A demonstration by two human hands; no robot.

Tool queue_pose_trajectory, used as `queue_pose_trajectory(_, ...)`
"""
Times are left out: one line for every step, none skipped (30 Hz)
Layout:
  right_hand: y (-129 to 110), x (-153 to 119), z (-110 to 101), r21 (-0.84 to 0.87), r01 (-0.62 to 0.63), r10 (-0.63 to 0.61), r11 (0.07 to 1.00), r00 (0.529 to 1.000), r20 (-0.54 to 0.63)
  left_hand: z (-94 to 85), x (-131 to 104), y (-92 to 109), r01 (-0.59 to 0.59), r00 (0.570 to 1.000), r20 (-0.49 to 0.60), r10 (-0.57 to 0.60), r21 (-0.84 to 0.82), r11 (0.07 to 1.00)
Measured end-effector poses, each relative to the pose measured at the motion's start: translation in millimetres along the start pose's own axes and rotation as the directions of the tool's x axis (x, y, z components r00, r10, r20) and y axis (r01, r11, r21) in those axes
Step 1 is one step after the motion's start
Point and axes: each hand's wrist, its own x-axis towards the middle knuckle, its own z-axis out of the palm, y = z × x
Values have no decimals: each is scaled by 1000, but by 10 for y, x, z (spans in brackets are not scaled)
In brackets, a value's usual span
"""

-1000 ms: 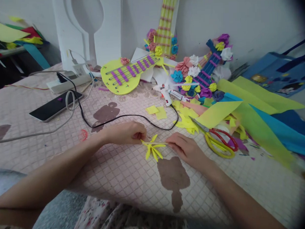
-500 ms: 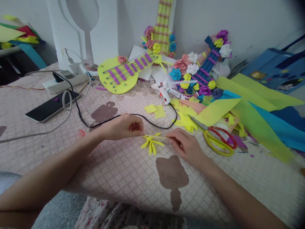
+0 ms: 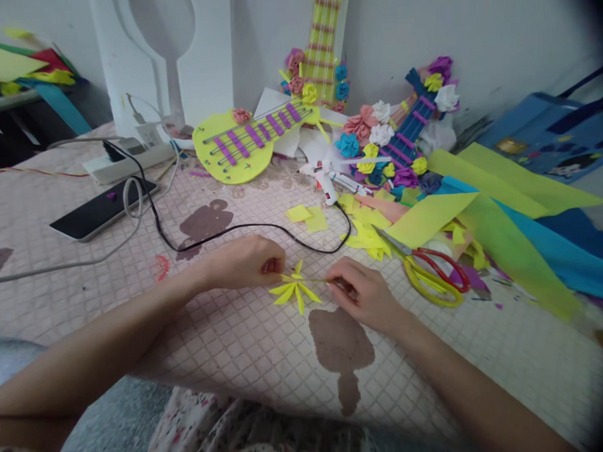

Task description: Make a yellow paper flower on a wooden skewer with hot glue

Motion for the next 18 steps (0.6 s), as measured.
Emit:
queue_pose_trajectory(-20,1,4,-14,23,-23,1000,1000,22,-5,0,-8,1,1000,2,-1,-11,1000)
queue_pose_trajectory(-40,1,7,-34,45,-43,998,998,43,-9,0,-13,0,1000,7,0,-21,1000)
queue_pose_trajectory(-58,1,10,-58,63,-59,996,996,60,-10,1,-13,-2,1000,12,3,-30,1000)
queue_pose_trajectory(-73,0,13,-84,76,-70,994,995,74,-9,2,-10,-4,1000,14,5,-36,999)
queue_pose_trajectory(-86,-2,14,-111,85,-76,990,994,82,-8,3,-5,-6,1000,15,6,-39,999)
queue_pose_trajectory(-96,-4,14,-136,92,-81,986,993,84,-5,4,4,-3,1000,10,3,-38,999)
queue_pose_trajectory(-105,-7,12,-155,97,-85,983,993,84,-1,4,13,4,1000,-1,-4,-35,999)
queue_pose_trajectory(-114,-10,8,-169,102,-90,980,993,78,4,5,24,15,1000,-15,-16,-30,999)
queue_pose_trajectory(-123,-14,2,-177,109,-97,978,993,71,9,5,36,29,999,-29,-30,-26,999)
queue_pose_trajectory(-135,-18,-4,-182,122,-112,976,992,66,15,6,48,42,998,-40,-43,-23,999)
queue_pose_trajectory(-148,-23,-11,-187,142,-133,972,989,61,20,6,60,55,997,-51,-56,-21,998)
queue_pose_trajectory(-163,-28,-16,-195,167,-158,967,986,59,26,7,71,63,996,-57,-65,-21,998)
queue_pose_trajectory(-180,-33,-19,-206,193,-184,959,981,65,31,7,80,69,996,-62,-70,-21,997)
queue_pose_trajectory(-197,-37,-20,-219,219,-205,951,975,81,35,7,88,72,995,-64,-74,-20,997)
queue_pose_trajectory(-214,-41,-18,-231,240,-221,943,970,104,38,7,93,75,995,-64,-76,-20,997)
queue_pose_trajectory(-229,-44,-14,-242,252,-228,937,966,126,40,7,97,77,995,-62,-78,-18,997)
queue_pose_trajectory(-240,-45,-10,-253,257,-225,933,963,147,40,7,98,80,995,-61,-81,-17,997)
queue_pose_trajectory(-248,-45,-7,-263,255,-217,931,962,164,40,6,97,81,995,-60,-82,-15,997)
